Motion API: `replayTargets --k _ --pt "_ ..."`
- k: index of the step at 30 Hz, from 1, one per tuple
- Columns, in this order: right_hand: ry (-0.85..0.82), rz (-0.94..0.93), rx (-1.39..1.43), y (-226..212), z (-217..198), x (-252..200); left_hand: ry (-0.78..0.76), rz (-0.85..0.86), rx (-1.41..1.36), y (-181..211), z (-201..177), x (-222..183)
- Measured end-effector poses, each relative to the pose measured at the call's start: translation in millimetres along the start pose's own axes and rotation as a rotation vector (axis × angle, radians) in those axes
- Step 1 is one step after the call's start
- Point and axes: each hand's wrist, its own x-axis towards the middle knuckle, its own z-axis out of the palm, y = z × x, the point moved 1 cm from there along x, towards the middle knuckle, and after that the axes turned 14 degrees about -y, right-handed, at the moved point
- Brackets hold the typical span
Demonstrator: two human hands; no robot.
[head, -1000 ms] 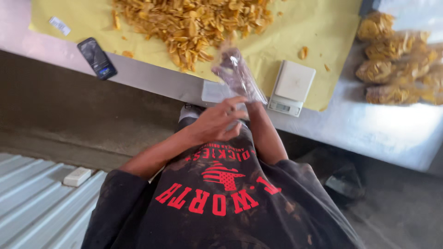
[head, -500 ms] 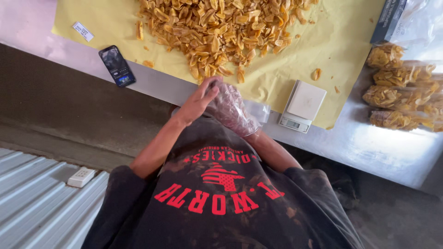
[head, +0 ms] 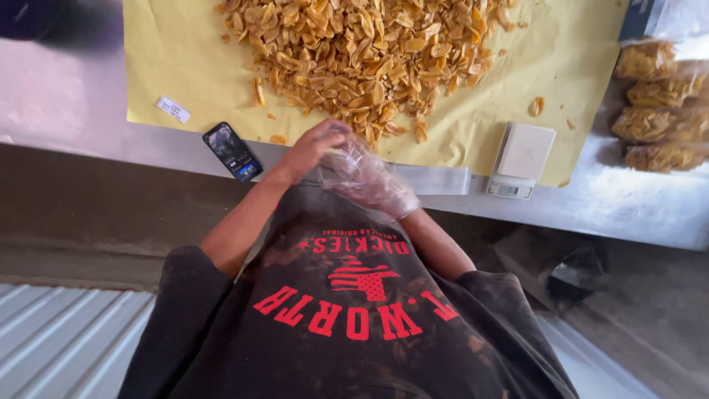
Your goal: The person scoops dried fruit chips from a large pile on a table into clear plastic bags. They place the bags on a digital scale to measure the weight, then remove the bags and set them aside. The person repeats this process multiple times.
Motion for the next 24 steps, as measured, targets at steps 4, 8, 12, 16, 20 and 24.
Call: replayTargets --k 4,8,12,16,20,24 --pt "0.270 0.588 0.343 -14 -14 -18 0.131 -0.050 -0.548 -2 -50 -23" --pt "0.644 0.157 0.212 -18 -23 -18 0.096 0.020 -0.592 7 -64 -29" --pt "0.464 0.534 0.402 18 -14 7 0.542 0.121 0.331 33 -50 -27" --pt "0.356 0.433 -0.251 14 3 34 0.404 0.373 1.079 62 3 -59" --pt "0.236 0.517 -0.043 9 17 66 0.263 0.076 1.170 53 -1 -61" --pt "0.236 0.530 0.401 34 7 71 0.207 -0.126 1.151 32 -36 -74"
